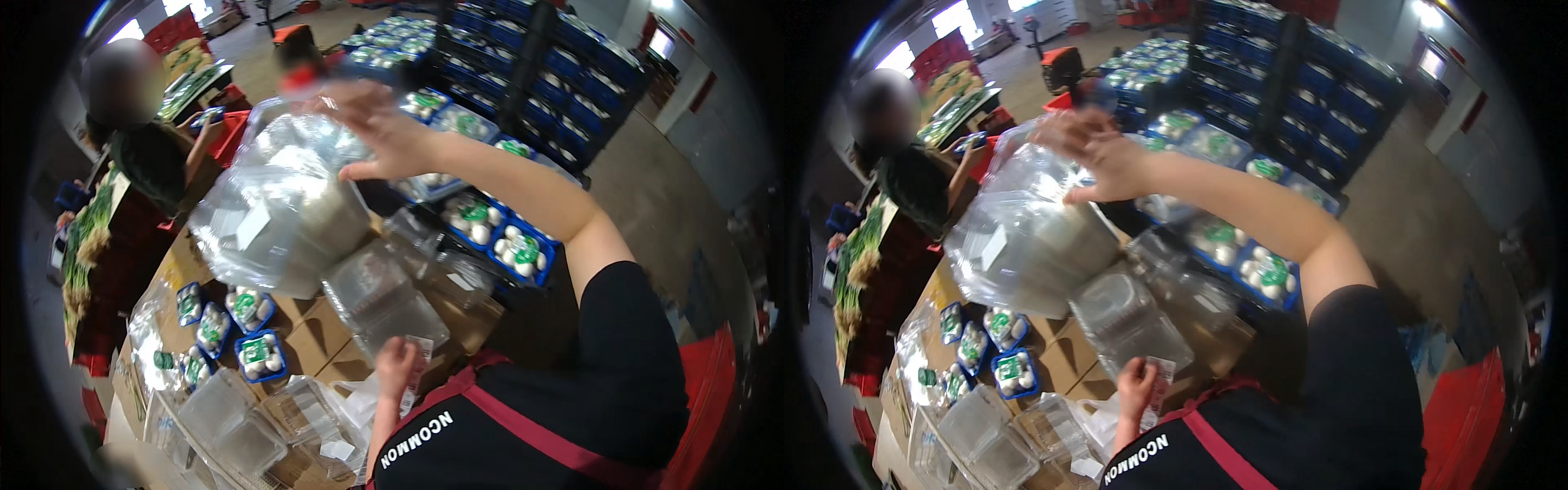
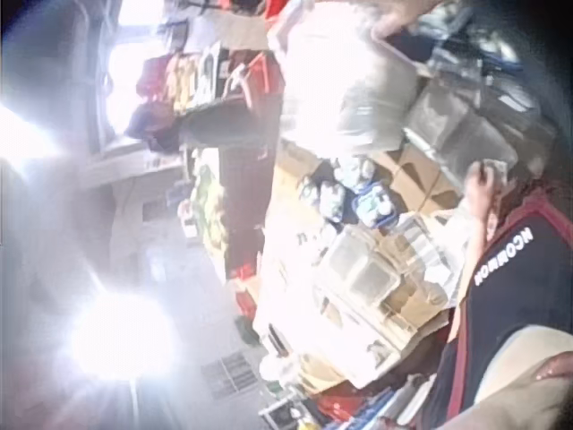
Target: The person repeatedly picks up clear plastic clamshell containers, places them on a table, and then picks up blue trays of white mushrooms to place into the containers. The person stacks the filled containers on the table.
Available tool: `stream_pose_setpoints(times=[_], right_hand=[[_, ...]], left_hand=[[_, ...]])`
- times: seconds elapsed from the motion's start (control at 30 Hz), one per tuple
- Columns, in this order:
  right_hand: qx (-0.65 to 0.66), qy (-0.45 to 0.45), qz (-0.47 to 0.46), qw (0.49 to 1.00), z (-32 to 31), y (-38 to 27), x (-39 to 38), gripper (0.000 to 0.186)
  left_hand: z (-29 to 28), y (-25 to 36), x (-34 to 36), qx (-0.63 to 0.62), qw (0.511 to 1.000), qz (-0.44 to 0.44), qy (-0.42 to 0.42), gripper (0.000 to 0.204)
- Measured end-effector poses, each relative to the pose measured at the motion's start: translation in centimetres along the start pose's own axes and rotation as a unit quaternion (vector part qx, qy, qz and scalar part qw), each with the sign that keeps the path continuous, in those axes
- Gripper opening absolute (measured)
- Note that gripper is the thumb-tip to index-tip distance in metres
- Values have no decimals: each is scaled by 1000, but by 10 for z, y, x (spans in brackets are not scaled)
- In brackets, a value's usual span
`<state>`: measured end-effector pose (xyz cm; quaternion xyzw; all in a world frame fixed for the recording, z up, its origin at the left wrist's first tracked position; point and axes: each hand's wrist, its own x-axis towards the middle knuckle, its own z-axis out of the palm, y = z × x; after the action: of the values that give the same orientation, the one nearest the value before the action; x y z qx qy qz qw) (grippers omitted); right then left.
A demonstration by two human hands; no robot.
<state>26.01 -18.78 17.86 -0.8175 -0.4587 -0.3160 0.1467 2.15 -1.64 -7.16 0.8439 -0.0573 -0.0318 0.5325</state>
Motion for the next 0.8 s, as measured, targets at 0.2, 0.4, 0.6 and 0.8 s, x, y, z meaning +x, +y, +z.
stream_pose_setpoints(times=[0.2,0.4,0.6,0.8], right_hand=[[6,-196,316,928,-49,30,-174,49],[-103,-329,472,811,-31,-4,-275,67],[-149,-215,543,798,6,-20,-297,77],[-55,-65,625,776,12,-12,-307,54]], left_hand=[[-3,13,3,20,1000,7,-8,17],[-1,17,2,30,999,-18,13,21],[2,10,-1,25,999,-22,18,20],[3,12,-3,19,999,-9,31,22]])
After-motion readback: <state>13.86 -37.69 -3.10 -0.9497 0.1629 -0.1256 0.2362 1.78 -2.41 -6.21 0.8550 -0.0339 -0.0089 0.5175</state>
